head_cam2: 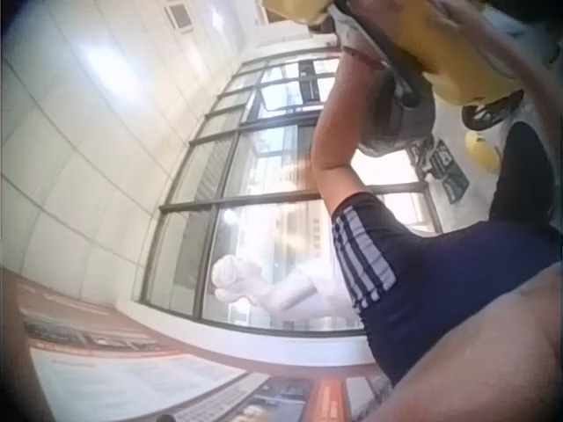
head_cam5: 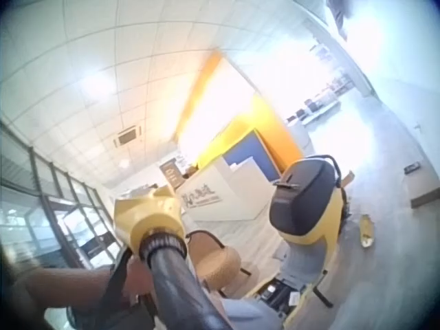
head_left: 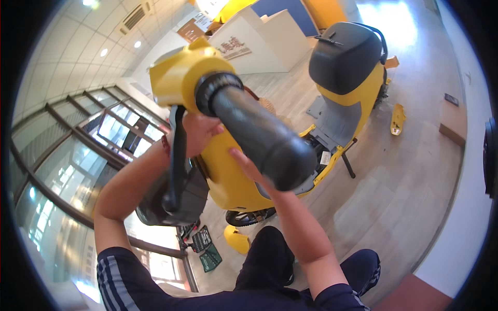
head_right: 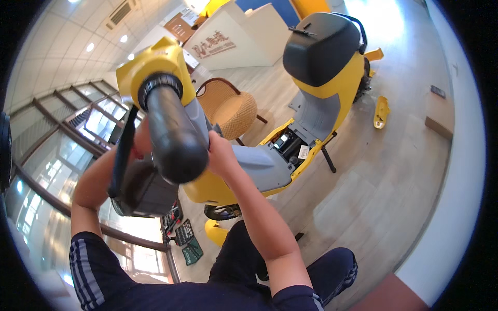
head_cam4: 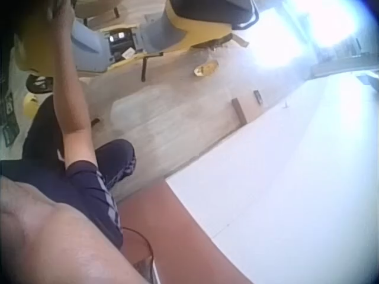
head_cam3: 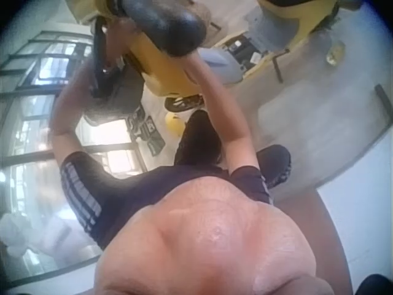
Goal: Disassembling and inspecting parts of a yellow electric scooter.
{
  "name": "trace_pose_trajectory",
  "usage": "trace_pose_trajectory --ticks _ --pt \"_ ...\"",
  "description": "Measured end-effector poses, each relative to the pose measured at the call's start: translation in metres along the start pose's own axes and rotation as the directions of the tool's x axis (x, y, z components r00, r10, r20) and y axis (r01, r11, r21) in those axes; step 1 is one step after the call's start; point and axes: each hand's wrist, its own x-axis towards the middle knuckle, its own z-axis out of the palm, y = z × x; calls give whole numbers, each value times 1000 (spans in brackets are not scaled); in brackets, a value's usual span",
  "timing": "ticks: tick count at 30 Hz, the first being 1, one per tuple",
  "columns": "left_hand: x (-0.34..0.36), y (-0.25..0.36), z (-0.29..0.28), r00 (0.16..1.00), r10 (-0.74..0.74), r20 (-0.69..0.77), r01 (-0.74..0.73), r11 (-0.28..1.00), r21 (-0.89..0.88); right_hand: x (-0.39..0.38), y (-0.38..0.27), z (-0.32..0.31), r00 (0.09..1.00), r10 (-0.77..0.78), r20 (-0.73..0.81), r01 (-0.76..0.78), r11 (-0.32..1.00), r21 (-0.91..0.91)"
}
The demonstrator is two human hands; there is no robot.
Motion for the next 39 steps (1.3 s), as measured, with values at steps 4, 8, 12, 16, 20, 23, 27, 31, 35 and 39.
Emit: trace_pose_trajectory --ticks 4,8,12,16,20,23,27,31,35,39 --pt "31 34 10 999 45 -27 -51 960 -275 -2 6 -1 980 191 56 -191 982 -1" --pt "16 2 6 998 -25 62 58 785 -617 11 -40 -11 916 328 231 -355 931 84" --pt "5 -44 29 970 -29 240 155 836 -527 -43 49 47 826 564 -23 -501 751 431" --pt "2 -27 15 964 53 260 -54 999 -1 -74 133 45 814 550 188 -540 835 -105" --pt "-2 -37 -35 922 16 388 20 996 -89 -50 44 -2 904 397 155 -324 877 -354" --pt "-24 -86 -61 897 -18 441 72 992 -105 15 -63 23 818 574 -38 -563 786 -256" --pt "-26 -134 -97 918 -3 397 69 986 -154 26 -101 51 873 464 -153 -482 766 -425" --pt "-20 -212 -67 984 107 145 -71 969 -235 50 -115 79 945 309 -107 -303 708 -638" --pt "19 -216 -50 962 221 162 -147 915 -375 58 -116 81 849 516 -115 -402 489 -774" --pt "30 -222 -47 913 346 215 -273 911 -308 69 -121 97 674 653 -346 -627 257 -736"
